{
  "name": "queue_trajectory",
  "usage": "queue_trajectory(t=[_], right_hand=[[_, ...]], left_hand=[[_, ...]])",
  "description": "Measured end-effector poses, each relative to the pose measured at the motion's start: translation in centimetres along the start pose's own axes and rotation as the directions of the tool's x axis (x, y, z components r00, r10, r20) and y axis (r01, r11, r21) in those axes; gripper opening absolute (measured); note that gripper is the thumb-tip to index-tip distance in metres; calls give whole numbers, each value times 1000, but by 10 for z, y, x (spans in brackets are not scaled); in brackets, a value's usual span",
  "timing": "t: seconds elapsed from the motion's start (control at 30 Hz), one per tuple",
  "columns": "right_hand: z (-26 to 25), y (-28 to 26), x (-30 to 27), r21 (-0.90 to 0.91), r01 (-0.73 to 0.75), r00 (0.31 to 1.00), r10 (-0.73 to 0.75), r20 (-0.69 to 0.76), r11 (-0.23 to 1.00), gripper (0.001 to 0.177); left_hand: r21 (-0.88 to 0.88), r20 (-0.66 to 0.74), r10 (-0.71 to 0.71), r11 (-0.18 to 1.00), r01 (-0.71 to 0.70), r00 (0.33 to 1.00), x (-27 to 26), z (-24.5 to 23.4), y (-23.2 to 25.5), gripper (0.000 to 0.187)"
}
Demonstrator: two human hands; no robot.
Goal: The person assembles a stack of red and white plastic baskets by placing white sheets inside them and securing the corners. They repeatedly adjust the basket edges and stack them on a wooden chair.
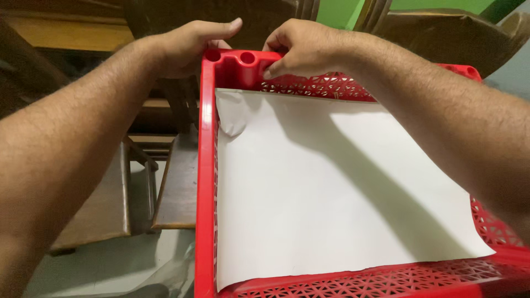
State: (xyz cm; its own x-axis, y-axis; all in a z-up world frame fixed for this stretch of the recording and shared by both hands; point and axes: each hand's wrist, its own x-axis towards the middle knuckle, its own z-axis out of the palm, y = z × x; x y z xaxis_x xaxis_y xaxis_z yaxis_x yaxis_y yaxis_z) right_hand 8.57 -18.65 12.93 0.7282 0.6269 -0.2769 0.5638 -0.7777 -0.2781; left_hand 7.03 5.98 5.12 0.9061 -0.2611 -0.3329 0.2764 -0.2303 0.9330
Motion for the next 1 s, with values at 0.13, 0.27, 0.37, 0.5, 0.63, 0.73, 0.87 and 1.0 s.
queue_trajectory(t=[0.13, 0.27, 0.37, 0.5, 0.63, 0.73, 0.87, 1.0], right_hand=[[-4, -6, -5, -29, 4, 1000, -3, 18, 1000, 35], [-6, -8, -6, -111, 6, 999, -2, 41, 994, 35], [-6, -9, -4, -137, 35, 998, -28, 53, 990, 35], [-5, -10, -1, -159, 54, 996, -42, 79, 986, 36], [-6, -10, 0, -105, 51, 996, -44, 73, 993, 38], [-5, -4, 1, -29, 38, 998, -36, 57, 999, 42], [-2, 1, 2, -31, 98, 995, -98, -3, 995, 48], [-2, -3, 1, -1, 65, 997, -65, 30, 998, 53]], left_hand=[[16, -62, -13, 1000, 15, 998, 5, -14, 5, 37], [136, -64, -101, 985, 109, 993, -13, -15, 20, 35], [275, -17, -136, 952, 136, 991, -34, -5, 38, 43], [301, -7, -249, 923, 240, 968, -41, 22, 55, 49], [344, -89, -233, 905, 249, 968, -44, 31, 58, 44], [354, -120, -198, 907, 228, 973, -43, 24, 47, 47], [88, 29, -11, 996, 8, 1000, -44, 14, 23, 42], [-81, 85, 135, 988, -128, 987, -42, 18, 7, 44]])
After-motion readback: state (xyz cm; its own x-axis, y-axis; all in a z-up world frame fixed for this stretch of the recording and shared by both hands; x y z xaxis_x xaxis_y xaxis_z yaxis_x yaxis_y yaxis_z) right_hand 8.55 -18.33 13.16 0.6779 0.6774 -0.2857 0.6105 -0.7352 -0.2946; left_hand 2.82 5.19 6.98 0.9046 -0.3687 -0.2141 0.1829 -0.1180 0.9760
